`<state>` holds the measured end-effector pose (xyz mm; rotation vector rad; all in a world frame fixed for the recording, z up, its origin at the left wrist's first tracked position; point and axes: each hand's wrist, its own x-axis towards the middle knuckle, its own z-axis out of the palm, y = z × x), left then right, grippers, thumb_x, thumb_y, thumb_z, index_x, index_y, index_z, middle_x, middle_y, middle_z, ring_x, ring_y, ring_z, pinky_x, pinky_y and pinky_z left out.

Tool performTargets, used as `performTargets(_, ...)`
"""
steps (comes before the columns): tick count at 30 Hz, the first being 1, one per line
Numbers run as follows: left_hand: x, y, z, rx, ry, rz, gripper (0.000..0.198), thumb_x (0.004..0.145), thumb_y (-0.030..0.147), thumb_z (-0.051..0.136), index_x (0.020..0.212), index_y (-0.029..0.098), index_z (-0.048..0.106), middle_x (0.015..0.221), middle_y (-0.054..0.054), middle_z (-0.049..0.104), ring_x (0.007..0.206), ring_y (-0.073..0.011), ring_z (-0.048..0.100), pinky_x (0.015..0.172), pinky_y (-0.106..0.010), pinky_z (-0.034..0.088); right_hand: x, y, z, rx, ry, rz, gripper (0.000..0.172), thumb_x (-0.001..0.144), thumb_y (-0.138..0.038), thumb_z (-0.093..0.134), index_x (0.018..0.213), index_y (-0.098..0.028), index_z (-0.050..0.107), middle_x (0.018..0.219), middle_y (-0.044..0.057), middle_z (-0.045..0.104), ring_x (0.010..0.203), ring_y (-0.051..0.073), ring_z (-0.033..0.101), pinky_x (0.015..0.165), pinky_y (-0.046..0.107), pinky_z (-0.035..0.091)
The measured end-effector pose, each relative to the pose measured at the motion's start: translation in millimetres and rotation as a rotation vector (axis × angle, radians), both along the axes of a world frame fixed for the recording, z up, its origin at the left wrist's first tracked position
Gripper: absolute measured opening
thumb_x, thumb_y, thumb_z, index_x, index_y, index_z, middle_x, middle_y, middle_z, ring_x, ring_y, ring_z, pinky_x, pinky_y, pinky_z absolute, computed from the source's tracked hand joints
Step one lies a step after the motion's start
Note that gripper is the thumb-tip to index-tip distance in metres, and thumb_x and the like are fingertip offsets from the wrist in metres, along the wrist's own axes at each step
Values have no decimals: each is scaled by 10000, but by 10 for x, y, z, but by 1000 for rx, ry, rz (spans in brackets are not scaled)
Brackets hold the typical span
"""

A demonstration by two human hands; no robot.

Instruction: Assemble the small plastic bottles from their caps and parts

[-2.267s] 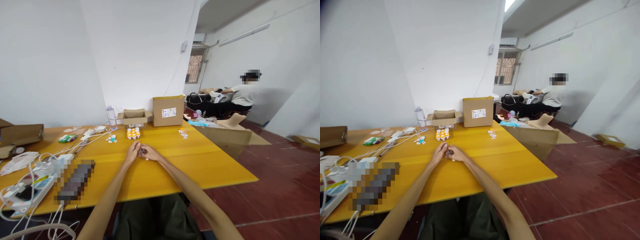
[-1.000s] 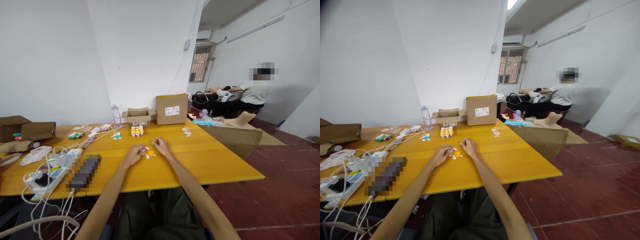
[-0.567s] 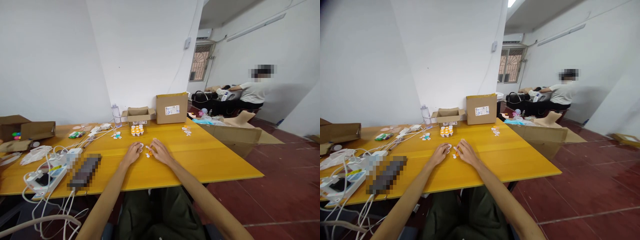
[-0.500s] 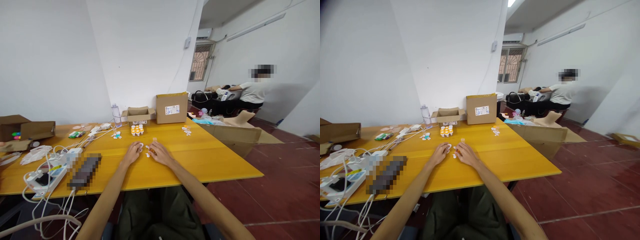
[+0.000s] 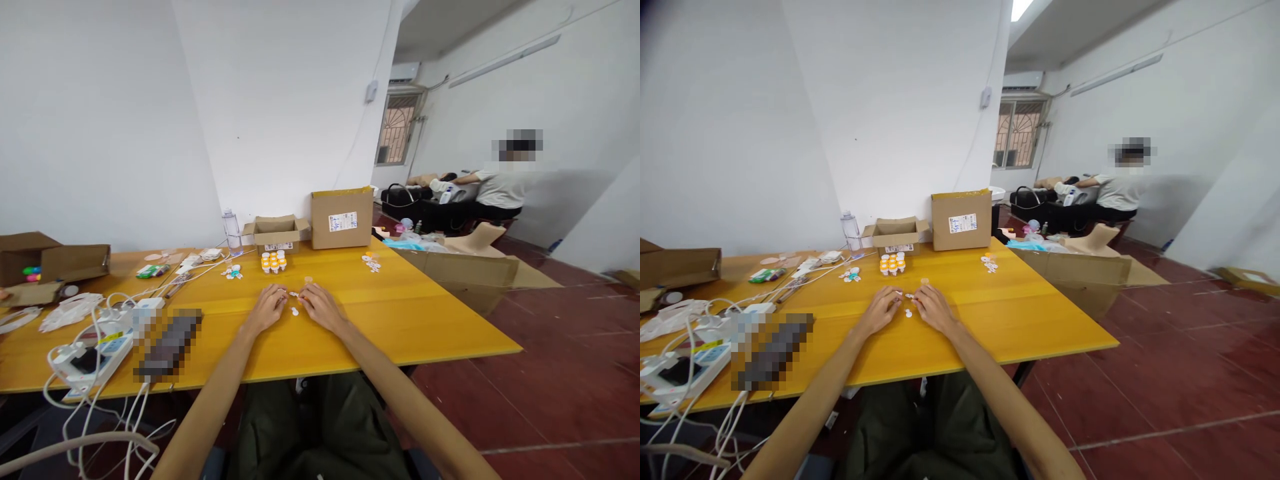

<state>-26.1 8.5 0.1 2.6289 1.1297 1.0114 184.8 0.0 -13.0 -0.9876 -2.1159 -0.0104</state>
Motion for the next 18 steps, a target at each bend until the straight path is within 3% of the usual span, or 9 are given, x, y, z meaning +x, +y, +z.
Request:
performTargets(6,47,-135,83,18,102,-60,206,842,136,554,972,250,664,1183,-62,645,1125,-248,557,1001,-417,421,14,-34,-9,5,-24,-31,114,903,-167,561,875,-230,651,969,66,674,939,217,605,884,367,479)
performTargets(12,111,-224,154,-32,121,-98,120,877,244,585,955,261,674,1196,-60,649,1145,-255,547,1010,-431,401,7,7,-69,-76,-6,-78,84,881,-177,594,856,-242,642,922,48,686,890,197,633,839,321,486)
performTargets(18,124,-196,147,-60,124,-103,126,897,237,565,861,248,686,1154,-67,659,1136,-254,552,987,-429,404,-12,9,-63,-113,15,-103,86,876,-170,587,851,-239,630,925,45,687,890,192,637,846,311,485)
